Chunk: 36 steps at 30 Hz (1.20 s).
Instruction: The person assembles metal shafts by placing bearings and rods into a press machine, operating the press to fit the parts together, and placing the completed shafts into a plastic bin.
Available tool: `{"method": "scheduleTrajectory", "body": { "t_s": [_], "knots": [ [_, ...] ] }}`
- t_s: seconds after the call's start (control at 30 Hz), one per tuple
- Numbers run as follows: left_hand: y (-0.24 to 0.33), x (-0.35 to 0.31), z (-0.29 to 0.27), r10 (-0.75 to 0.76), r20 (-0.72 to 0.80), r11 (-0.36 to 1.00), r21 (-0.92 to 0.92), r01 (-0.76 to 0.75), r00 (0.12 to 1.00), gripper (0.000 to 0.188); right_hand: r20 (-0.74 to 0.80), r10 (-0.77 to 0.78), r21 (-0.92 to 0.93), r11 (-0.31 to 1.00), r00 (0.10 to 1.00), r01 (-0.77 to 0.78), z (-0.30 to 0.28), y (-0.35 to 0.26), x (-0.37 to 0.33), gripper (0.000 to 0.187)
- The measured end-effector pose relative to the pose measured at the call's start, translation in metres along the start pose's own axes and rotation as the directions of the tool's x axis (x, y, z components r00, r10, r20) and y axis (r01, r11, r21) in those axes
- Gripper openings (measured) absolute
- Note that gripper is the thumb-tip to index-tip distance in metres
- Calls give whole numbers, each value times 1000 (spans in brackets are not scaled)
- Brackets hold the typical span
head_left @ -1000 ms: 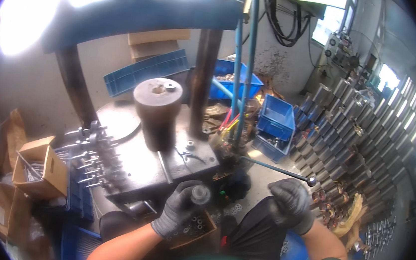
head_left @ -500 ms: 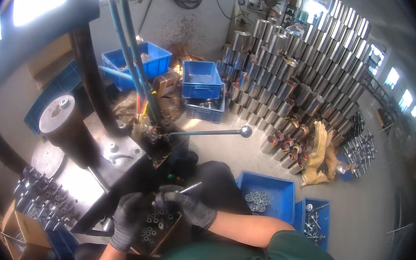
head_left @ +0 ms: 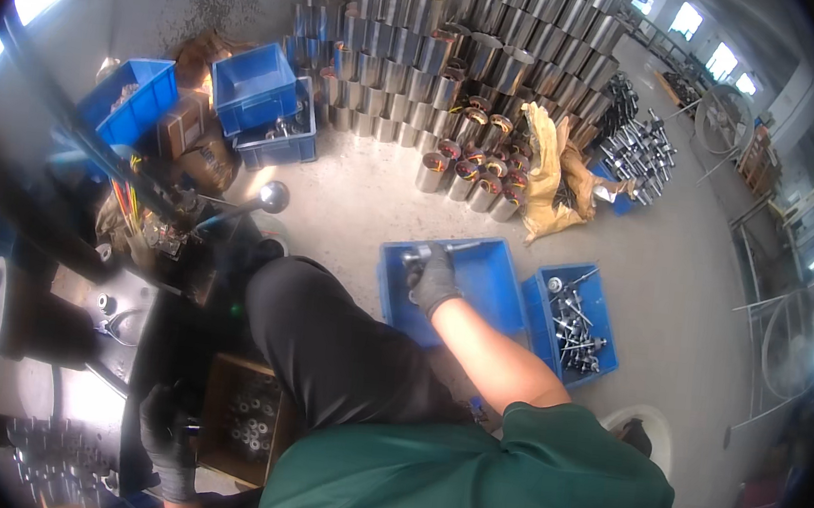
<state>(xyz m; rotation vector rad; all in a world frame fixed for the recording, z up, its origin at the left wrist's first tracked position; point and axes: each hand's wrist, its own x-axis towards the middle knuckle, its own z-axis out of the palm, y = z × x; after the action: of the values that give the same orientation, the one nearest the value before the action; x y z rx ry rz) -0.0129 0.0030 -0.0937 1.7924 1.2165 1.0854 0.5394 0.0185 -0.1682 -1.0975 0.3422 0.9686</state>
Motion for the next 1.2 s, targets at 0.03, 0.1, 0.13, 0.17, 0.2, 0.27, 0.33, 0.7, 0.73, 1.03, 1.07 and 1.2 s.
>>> {"method": "scheduleTrajectory", "body": {
  "t_s": [0.03,0.1,0.13,0.17,0.2,0.27,0.33,0.7,0.73,1.03,1.07,1.2],
  "knots": [
    [-3,-2,-1,-34,19,999,-35,34,999,54,-29,40,27,999,999,-39,-36,5,33,14],
    [3,1,3,-61,56,996,-66,65,997,54,-67,78,71,995,995,-73,-156,21,135,12],
    [1,12,15,-89,114,991,-94,100,989,54,-344,-77,371,904,936,211,-212,26,189,13],
    [-12,19,25,-116,166,979,-145,141,979,53,-373,-124,361,894,920,267,-319,-19,225,13],
    [-40,29,44,-89,212,963,-233,139,973,53,-625,-342,210,792,702,573,-386,-66,241,17],
    [-29,-2,6,-88,102,995,-33,92,991,46,-690,-295,-99,943,660,318,-329,-7,214,25],
    [-25,-10,-3,-56,83,998,23,54,995,44,-763,-182,-169,982,621,81,-330,-48,187,36],
    [24,3,20,40,200,929,354,-111,979,50,-593,-437,-627,778,676,-47,-332,-120,116,59],
    [28,2,18,34,199,920,376,-109,979,50,-512,-473,-743,663,717,-93,-323,-98,126,46],
    [25,-4,5,99,94,896,424,-130,991,48,84,-363,-542,765,928,348,-180,30,110,21],
    [25,-4,3,116,61,895,426,-131,991,47,231,-429,-534,694,873,482,-157,28,100,20],
    [32,-9,-16,122,-80,893,444,-74,989,45,648,-474,-414,438,596,798,-28,-9,18,39]
  ]
}}
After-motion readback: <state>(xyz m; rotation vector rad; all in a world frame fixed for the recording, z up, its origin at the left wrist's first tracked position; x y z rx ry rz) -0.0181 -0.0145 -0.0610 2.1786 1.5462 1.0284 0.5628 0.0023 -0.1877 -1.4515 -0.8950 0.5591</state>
